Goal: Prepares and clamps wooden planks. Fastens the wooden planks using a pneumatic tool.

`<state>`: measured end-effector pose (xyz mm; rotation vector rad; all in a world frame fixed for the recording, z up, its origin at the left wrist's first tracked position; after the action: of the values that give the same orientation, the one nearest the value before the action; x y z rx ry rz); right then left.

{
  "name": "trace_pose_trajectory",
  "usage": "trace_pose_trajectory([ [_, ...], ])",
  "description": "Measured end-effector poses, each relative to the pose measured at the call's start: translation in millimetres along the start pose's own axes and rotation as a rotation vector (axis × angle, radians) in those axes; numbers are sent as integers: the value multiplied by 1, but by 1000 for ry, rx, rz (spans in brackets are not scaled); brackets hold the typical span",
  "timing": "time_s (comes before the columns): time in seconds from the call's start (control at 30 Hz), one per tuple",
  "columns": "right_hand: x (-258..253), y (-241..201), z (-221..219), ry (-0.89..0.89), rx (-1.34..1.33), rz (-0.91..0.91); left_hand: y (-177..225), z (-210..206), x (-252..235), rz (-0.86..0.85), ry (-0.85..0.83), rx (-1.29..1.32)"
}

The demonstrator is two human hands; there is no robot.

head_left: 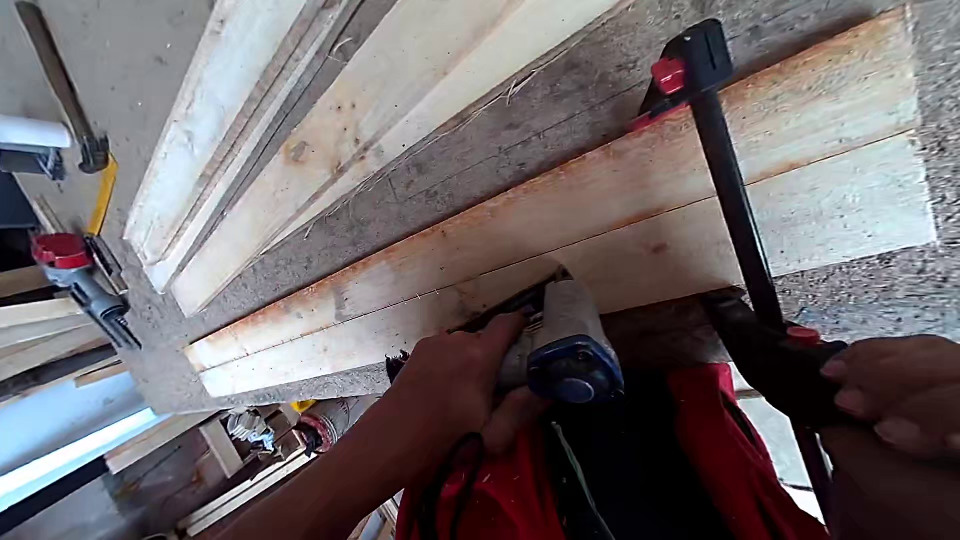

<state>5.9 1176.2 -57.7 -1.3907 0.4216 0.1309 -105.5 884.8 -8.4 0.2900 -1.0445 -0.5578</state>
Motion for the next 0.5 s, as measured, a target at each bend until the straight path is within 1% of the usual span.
trace_pose_trajectory([
  [0.07, -12, -8, -3, 25, -14, 10, -6, -1, -2, 37, -19, 1],
  [0.1, -18, -12, -5, 31, -46, -1, -12, 0, -5, 79, -58, 46],
  [0.13, -24, -17, -6, 19, -75, -31, -16, 1, -7, 114, -77, 73],
  [0.17, -31, -22, -8, 4, -96, -66, -17, 5, -8, 112, -65, 81],
  [0.23, -38, -27, -7, -63, -71, -128, -15, 13, -16, 78, -31, 81],
  [0.37, -32, -26, 4, -189, 163, -70, 2, 35, -32, -42, 70, 9],
  [0.43, -37, -27, 2, -206, 206, -38, 12, 45, -41, -112, 99, -21],
  [0.5, -41, -25, 0, -177, 194, -31, 21, 51, -51, -150, 93, -46],
])
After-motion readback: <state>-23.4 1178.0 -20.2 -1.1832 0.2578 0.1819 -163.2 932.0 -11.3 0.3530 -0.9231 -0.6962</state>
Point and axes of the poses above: each hand's wrist, its own x-axis away from the middle knuckle, its own z-axis out of the back of the hand, y = z × x, the point moved 7 cm from there along -x, towards the middle knuckle, and after that the axes turned 12 degrees about -y, right-handed, at the moved point
